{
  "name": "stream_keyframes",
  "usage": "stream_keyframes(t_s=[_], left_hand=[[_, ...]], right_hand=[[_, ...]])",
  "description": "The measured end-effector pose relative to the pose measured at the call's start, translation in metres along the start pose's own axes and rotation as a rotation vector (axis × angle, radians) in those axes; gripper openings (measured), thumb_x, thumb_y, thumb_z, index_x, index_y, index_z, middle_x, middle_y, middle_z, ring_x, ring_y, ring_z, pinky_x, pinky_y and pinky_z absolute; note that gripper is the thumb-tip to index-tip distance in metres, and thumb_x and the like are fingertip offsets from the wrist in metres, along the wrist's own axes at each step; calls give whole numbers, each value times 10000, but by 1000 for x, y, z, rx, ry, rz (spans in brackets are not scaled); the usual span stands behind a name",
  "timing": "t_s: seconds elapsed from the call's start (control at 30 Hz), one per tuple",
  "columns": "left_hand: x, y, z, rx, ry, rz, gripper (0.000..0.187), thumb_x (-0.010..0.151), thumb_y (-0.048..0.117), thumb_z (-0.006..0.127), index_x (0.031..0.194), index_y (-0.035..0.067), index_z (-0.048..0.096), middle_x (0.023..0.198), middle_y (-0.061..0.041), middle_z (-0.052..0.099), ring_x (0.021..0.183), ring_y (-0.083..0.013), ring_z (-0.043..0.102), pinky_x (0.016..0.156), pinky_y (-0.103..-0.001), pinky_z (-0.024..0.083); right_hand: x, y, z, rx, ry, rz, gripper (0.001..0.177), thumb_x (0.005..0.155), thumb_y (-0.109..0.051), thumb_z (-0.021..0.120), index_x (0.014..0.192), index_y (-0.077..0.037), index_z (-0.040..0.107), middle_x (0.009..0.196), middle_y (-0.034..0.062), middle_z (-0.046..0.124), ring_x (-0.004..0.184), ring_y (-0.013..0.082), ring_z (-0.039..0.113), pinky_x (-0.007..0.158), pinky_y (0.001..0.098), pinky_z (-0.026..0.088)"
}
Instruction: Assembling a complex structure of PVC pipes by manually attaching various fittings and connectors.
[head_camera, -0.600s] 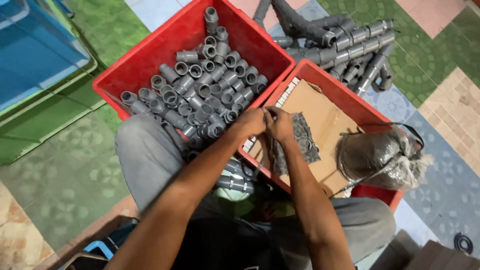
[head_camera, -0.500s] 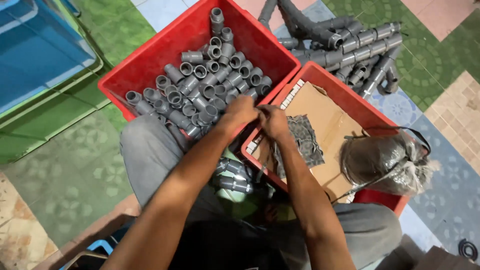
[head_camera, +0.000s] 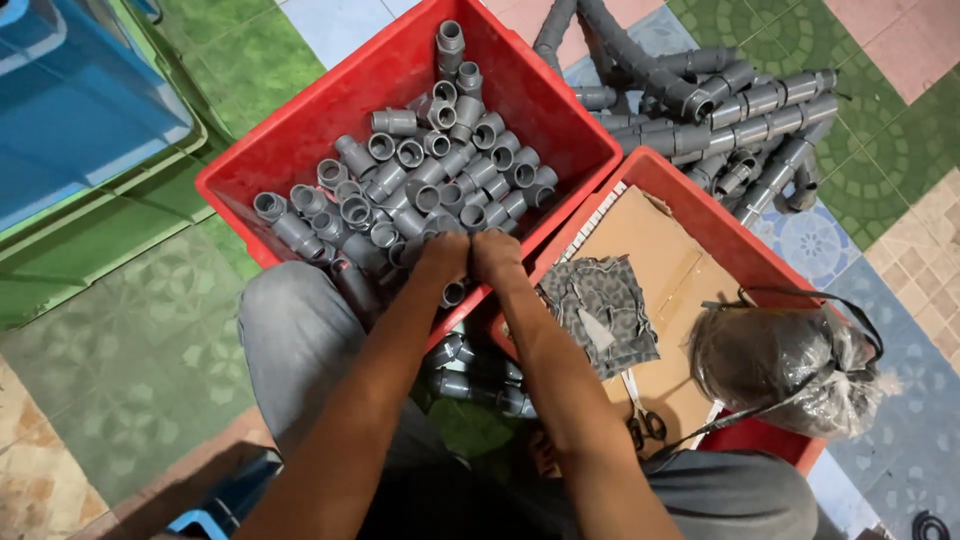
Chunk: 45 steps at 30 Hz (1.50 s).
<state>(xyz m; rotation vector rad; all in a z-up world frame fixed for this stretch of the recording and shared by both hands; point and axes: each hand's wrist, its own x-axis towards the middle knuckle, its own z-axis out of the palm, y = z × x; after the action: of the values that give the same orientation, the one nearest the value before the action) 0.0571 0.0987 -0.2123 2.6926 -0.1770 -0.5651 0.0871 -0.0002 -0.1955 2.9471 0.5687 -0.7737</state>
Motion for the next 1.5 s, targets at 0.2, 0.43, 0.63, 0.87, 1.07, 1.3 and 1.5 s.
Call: stream_keyframes(t_s=[0.2,0.43,0.63,0.87,1.07,1.3,1.5], left_hand=[[-35,20,-58,-98,-91,-44,306,857,85,656,1119,-66,611,1100,-287,655,1113,-449,620,943,-534,536],[-94,48,-141,-330,-90,-25,676,823,238,784,1369,-47,506,1256,-309,618,1204,-453,584,984,-584,499],[-109,82,-163,-762,113,55,558,778,382,819,1090,-3,561,902,-240,706,813,-307,727,776,-462,576],[-66,95,-119,-282,202,195,458,948,393,490,1258,59,531,1257,-202,562,1234,-411,504,1015,-562,447],[-42,108,-71,228,281,651,699,703,384,789,1303,134,531,1381,-108,478,1376,-352,312,1130,-588,271],[-29,100,-39,323,220,578,601,616,476,772,1125,171,674,1195,10,622,1299,-234,363,1114,-502,266],[-28,96,-39,315,213,604,571,624,414,771,1112,136,665,1184,-7,601,1308,-256,336,1113,-507,259]], right_hand=[[-28,7,-42,187,32,-2,220,829,-165,704,981,-15,757,936,218,747,956,394,723,783,467,601],[-61,39,-90,504,84,-67,513,695,-415,856,1016,-32,743,1044,189,740,1098,394,662,938,477,557],[-149,53,-142,1092,228,-121,571,890,-498,728,1275,-85,644,1193,238,673,1145,375,641,1001,496,510],[-178,102,-111,1447,64,119,664,851,-312,791,1287,51,447,1042,207,596,776,250,710,734,345,635],[-218,112,-108,1365,39,270,715,812,-456,805,1276,53,611,1156,288,624,933,300,693,791,373,619],[-201,119,-16,1121,-411,434,647,898,-500,461,1202,56,591,1020,244,730,878,331,736,787,443,607],[-217,76,-42,1734,80,535,313,928,-71,509,1114,151,628,1060,283,696,916,339,724,690,426,627]])
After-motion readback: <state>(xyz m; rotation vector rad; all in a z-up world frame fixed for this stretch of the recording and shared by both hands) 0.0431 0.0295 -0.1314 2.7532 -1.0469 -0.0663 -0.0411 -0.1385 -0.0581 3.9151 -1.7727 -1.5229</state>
